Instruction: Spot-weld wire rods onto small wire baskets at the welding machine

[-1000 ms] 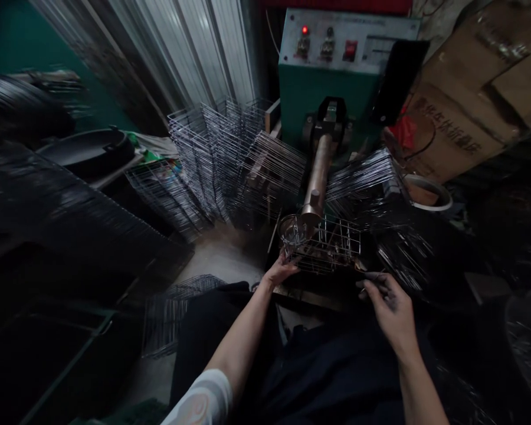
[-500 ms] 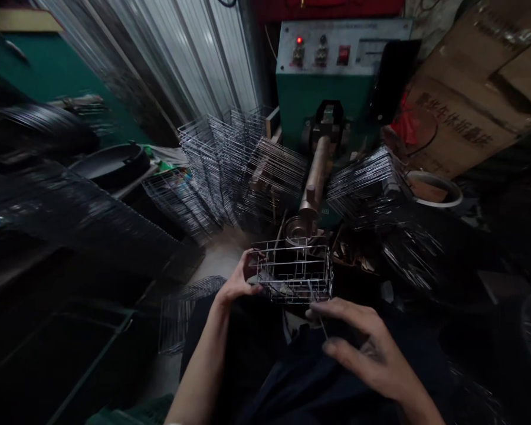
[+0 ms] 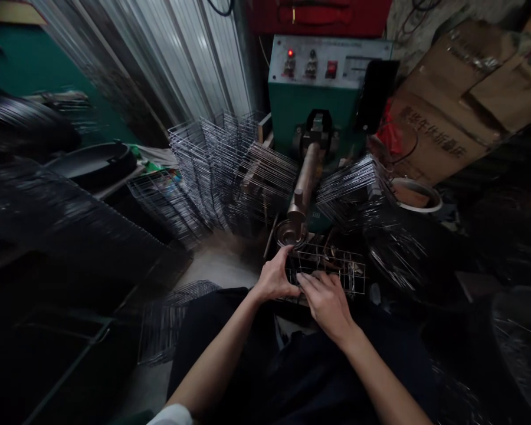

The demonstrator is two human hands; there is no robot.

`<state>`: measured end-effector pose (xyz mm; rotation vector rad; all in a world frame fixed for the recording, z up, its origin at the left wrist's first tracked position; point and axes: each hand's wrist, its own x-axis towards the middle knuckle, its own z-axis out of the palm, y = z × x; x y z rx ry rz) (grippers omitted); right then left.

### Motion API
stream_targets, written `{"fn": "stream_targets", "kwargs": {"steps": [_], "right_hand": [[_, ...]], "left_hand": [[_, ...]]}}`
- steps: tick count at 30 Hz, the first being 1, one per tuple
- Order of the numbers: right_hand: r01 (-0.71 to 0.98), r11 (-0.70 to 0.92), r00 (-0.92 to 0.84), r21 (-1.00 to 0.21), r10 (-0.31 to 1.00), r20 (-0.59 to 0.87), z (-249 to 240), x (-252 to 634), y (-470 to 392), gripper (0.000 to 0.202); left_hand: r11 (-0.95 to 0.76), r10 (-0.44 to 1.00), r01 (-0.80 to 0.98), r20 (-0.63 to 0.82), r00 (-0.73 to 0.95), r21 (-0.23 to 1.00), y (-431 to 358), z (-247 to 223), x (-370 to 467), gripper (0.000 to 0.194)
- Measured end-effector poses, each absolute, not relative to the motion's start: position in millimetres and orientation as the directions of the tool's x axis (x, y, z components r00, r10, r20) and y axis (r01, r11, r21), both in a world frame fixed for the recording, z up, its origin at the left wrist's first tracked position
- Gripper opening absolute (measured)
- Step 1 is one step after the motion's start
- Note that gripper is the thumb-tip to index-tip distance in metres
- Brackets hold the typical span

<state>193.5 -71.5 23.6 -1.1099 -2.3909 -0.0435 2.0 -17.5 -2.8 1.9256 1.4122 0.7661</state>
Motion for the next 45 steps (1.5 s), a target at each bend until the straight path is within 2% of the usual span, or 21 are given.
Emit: {"fn": "stream_targets", "kwargs": {"steps": [3,7,16,26,31,35,45], "right_hand": [[0.724,0.672,-0.536,-0.154,0.689,0.488,19,195,-76,0.045],[0.7,0.687,-0.516,-0.198,0.677,0.525,18,194,-75,0.042],[0.693,0.676,-0.502,-0.251,0.703,0.504,20,189,-54,0.034],[0.693,0.674,-0.499,-0.256,0.705,0.504,25,186,-44,0.03],[0.698,0.64,-0.44,-0.321,0.737,0.513,25,184,-46,0.029],[0.728,0.611,-0.404,-0.311,0.749,0.526,23,180,-36,0.029],[0.739,0.534,-0.289,-0.411,0.802,0.523,23,171,-16,0.021]], "left_hand": [[-0.222,0.966,0.589,0.092,0.242,0.777,-20,-1,4,0.107],[-0.212,0.969,0.584,0.091,0.23,0.784,-19,-1,4,0.106],[-0.222,0.965,0.551,0.1,0.243,0.805,0,-2,1,0.108],[-0.234,0.962,0.515,0.118,0.248,0.824,10,-3,-1,0.108],[-0.238,0.966,0.562,0.131,0.224,0.792,4,1,-1,0.103],[-0.259,0.961,0.571,0.147,0.236,0.779,17,3,-5,0.103],[-0.209,0.975,0.679,0.1,0.198,0.704,35,9,-7,0.097]]}}
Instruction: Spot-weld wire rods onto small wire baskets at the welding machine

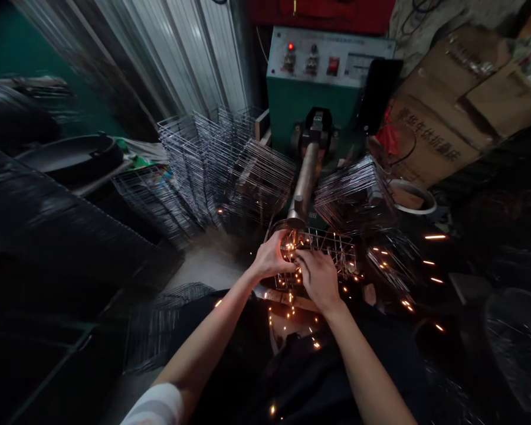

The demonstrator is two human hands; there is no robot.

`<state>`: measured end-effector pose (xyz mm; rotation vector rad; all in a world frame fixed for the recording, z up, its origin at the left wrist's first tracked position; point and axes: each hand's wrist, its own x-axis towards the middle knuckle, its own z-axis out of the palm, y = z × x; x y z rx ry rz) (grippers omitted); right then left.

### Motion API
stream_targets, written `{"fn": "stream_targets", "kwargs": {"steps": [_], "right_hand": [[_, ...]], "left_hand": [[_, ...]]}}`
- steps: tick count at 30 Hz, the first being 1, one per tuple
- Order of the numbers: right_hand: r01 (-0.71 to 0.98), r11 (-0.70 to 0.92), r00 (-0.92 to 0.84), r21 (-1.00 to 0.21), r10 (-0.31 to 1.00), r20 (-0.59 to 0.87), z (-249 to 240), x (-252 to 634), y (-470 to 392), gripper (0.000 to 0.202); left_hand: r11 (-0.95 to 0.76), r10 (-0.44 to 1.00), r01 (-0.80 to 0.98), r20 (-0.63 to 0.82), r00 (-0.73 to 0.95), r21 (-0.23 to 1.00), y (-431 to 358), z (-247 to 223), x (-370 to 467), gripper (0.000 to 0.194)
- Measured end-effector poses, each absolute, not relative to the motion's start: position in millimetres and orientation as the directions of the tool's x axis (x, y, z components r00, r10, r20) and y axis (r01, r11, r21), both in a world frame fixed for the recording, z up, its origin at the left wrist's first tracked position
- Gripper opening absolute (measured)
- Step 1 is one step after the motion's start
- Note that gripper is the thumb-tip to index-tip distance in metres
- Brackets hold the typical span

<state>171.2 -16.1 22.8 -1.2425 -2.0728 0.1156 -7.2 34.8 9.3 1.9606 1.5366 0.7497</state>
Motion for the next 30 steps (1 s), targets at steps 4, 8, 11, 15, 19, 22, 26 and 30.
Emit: {"fn": "stream_targets", "kwargs": {"steps": [4,8,11,15,19,22,26,30], "right_hand": [[0.776,0.472,-0.196,-0.418,0.811,0.552,24,173,-10,0.015],[0.843,0.409,-0.173,-0.351,0.822,0.542,21,181,11,0.016],[0.838,0.412,-0.191,-0.358,0.835,0.516,18,187,24,0.018],[0.826,0.42,-0.196,-0.376,0.839,0.507,14,190,29,0.019],[0.811,0.43,-0.195,-0.395,0.837,0.511,14,188,28,0.019],[0.799,0.46,-0.216,-0.388,0.821,0.529,13,188,28,0.021],[0.791,0.479,-0.222,-0.381,0.805,0.551,14,189,29,0.025],[0.791,0.482,-0.255,-0.377,0.819,0.514,15,193,31,0.023]], "left_hand": [[-0.209,0.977,0.711,0.119,0.174,0.671,39,14,-9,0.1],[-0.245,0.968,0.7,0.13,0.214,0.671,62,17,-14,0.099],[-0.273,0.959,0.686,0.135,0.249,0.675,77,16,-17,0.1],[-0.305,0.948,0.681,0.147,0.281,0.666,86,11,-20,0.105],[-0.344,0.935,0.682,0.163,0.316,0.645,89,10,-22,0.107],[-0.361,0.929,0.683,0.176,0.327,0.635,90,10,-22,0.108],[-0.378,0.923,0.679,0.199,0.33,0.629,90,7,-23,0.106],[-0.386,0.92,0.687,0.207,0.332,0.616,89,6,-23,0.109]]}}
